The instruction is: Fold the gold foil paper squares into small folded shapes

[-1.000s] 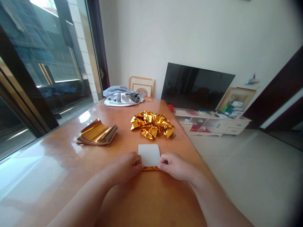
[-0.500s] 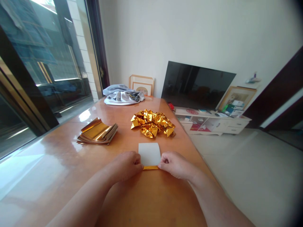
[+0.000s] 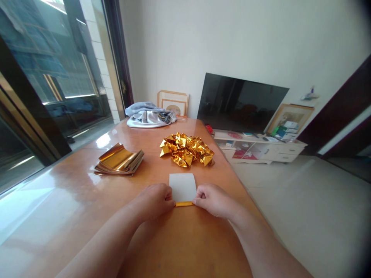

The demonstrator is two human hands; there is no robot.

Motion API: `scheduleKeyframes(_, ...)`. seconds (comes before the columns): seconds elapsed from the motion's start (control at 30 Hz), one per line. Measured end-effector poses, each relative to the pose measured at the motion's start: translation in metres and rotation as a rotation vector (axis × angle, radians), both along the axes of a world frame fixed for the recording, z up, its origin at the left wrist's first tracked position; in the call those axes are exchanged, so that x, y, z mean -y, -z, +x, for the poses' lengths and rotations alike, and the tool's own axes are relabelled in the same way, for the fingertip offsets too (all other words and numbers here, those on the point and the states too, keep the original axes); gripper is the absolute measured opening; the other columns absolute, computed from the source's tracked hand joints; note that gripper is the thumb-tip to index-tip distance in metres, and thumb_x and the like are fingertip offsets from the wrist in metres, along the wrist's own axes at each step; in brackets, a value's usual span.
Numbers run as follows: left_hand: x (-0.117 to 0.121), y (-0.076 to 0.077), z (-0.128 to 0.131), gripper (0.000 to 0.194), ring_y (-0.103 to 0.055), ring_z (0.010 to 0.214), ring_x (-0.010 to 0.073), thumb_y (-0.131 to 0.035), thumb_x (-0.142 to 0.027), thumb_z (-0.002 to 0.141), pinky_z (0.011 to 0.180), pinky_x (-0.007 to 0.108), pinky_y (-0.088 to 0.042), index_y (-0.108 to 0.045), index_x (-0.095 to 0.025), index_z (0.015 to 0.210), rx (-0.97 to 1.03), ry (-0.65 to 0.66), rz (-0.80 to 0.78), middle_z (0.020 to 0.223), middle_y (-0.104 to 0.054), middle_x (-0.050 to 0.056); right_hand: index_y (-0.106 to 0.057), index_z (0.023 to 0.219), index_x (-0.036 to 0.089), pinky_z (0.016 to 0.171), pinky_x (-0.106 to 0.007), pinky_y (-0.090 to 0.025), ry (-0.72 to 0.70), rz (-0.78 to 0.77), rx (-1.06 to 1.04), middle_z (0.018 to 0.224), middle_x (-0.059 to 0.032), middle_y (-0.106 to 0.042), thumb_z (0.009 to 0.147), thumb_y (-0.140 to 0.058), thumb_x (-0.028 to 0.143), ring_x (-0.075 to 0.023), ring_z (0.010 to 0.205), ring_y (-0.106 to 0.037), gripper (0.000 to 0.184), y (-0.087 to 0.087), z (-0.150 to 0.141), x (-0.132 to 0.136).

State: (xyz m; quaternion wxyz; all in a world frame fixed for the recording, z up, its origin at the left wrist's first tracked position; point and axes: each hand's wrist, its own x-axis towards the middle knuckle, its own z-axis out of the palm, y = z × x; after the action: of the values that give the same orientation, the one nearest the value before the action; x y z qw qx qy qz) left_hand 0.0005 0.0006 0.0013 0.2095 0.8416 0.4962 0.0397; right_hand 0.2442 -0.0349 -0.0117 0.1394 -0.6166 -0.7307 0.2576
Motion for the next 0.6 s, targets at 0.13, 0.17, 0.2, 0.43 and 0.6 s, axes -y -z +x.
scheduleKeyframes(0.13,0.001,-0.002,0.0,0.02,-0.055,0.067,0.0171,-0.057,-0.039,0.078,0.055,0.028,-0.028,-0.061,-0.021,0.07,-0.01,0.006,0.012,0.077,-0.066,0.002,-0.065,0.077,0.02,0.053,-0.023,-0.027,0.001,0.0,0.004,0.074,0.0013,-0.069,0.083,-0.066,0.038,-0.0125,0.066,-0.057,0.02,0.0,0.001,0.0)
scheduleKeyframes(0.17,0.002,-0.002,0.001,0.02,-0.055,0.067,0.017,-0.057,-0.038,0.078,0.055,0.027,-0.028,-0.061,-0.021,0.069,-0.013,0.006,0.014,0.077,-0.066,0.002,-0.065,0.077,0.02,0.053,-0.023,-0.027,0.002,-0.003,0.004,0.074,0.0013,-0.069,0.083,-0.066,0.038,-0.0124,0.066,-0.056,0.02,0.0,0.001,0.0)
scheduleKeyframes(0.2,0.002,-0.002,0.001,0.019,-0.055,0.067,0.0169,-0.056,-0.037,0.078,0.055,0.027,-0.028,-0.06,-0.021,0.069,-0.014,0.007,0.016,0.077,-0.066,0.002,-0.065,0.078,0.02,0.054,-0.023,-0.027,0.003,-0.007,0.004,0.074,0.0012,-0.069,0.083,-0.066,0.038,-0.0124,0.065,-0.056,0.02,0.0,0.001,0.0)
scheduleKeyframes(0.43,0.0,-0.008,0.001,0.026,-0.059,0.069,0.0177,-0.044,-0.029,0.086,0.059,0.027,-0.034,-0.057,-0.02,0.065,0.012,0.025,-0.015,0.075,-0.066,0.005,-0.067,0.078,0.02,0.054,-0.023,-0.028,0.007,-0.015,0.011,0.074,0.0018,-0.07,0.083,-0.066,0.038,-0.0123,0.065,-0.056,0.018,0.0,0.001,0.0)
scheduleKeyframes(0.6,0.0,-0.011,0.003,0.037,-0.06,0.07,0.0194,-0.042,-0.039,0.093,0.061,0.028,-0.036,-0.062,-0.02,0.069,0.021,0.021,-0.038,0.078,-0.068,0.006,-0.067,0.077,0.02,0.052,-0.023,-0.027,0.014,-0.027,-0.001,0.072,0.002,-0.069,0.082,-0.066,0.038,-0.012,0.062,-0.056,0.018,0.002,0.001,-0.001)
